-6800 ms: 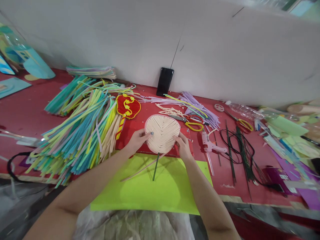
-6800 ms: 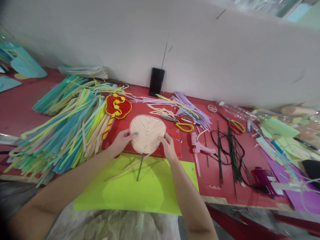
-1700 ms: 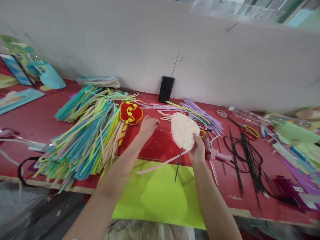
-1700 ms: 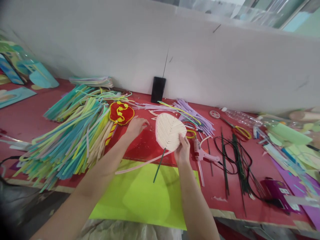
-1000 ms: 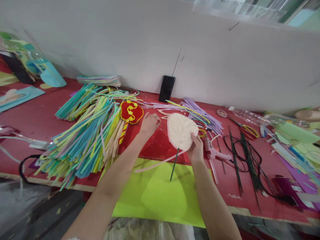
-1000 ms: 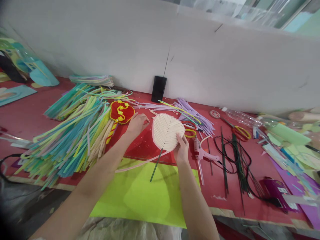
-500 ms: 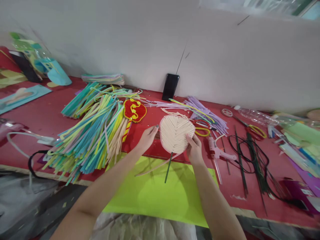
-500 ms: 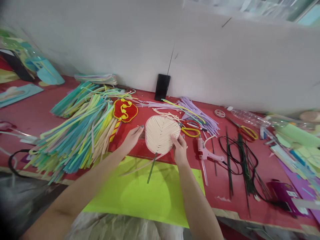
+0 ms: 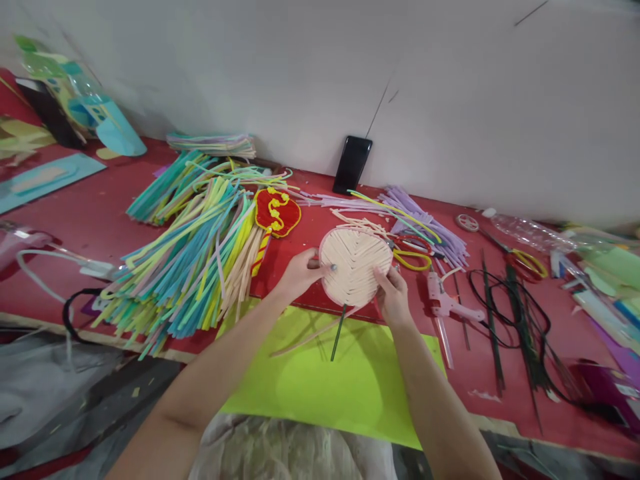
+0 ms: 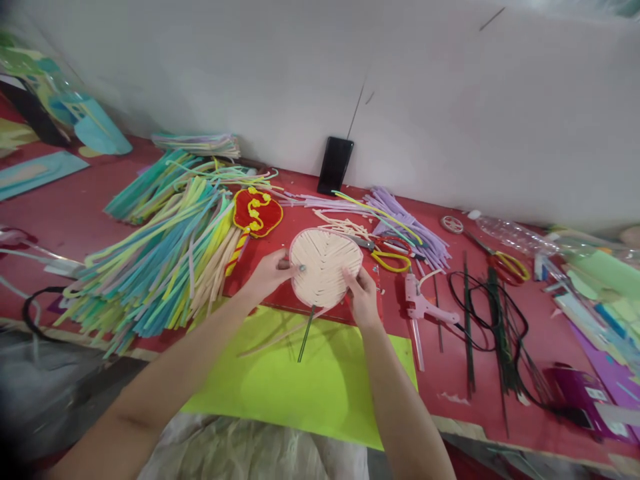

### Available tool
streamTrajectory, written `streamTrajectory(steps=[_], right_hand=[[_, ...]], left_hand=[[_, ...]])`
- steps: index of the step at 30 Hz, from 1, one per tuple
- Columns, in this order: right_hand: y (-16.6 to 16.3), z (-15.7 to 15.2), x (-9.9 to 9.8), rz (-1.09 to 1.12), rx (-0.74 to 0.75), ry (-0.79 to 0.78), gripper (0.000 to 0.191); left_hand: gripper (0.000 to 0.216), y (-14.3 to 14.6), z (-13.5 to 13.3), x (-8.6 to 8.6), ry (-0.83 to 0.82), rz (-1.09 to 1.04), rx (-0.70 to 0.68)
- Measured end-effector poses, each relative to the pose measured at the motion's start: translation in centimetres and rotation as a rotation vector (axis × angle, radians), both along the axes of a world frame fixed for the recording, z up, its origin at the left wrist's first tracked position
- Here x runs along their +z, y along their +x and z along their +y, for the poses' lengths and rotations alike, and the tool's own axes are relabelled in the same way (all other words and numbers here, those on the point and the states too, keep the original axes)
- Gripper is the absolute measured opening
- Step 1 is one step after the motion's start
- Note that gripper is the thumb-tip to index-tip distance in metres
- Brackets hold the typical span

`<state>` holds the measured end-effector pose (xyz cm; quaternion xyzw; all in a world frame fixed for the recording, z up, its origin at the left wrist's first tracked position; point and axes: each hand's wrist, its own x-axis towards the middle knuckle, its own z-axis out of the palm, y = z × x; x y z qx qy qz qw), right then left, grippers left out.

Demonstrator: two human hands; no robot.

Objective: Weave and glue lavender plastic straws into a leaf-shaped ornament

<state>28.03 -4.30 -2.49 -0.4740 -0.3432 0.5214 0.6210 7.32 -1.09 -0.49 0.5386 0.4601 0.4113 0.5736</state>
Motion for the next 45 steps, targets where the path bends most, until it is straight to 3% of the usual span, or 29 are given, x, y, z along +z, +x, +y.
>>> streamTrajectory(steps=[6,17,25,30,45], right_hand=[[0.11,0.08,-0.08,0.006,-0.024,0.01,0.033],[0.23,0.11,-0.11,0.019,-0.039,0.01,0.031],[0.15,0.13,0.1,-0.008,-0.059,0.056,0.03],[0.26,0.21,-0.15,-0.018,-0.054,0.056,0.031],[0.49,0.11,-0.24,-0.12,-0.039,0.06,0.029]], left_hand=[[0.026,0.14,-0.04,-0.07,-0.013,-0.08,-0.009],[0.028,0.13,-0.02,-0.41,-0.07,-0.119,-0.035],[0.032,0.16,-0.34,0.32,0.058,-0.05,-0.088],[0.026,0.2,-0.27,0.13,0.05,-0.038,-0.079],[0.04,0.22,-0.27,0.09,0.101,-0.103,-0.082]])
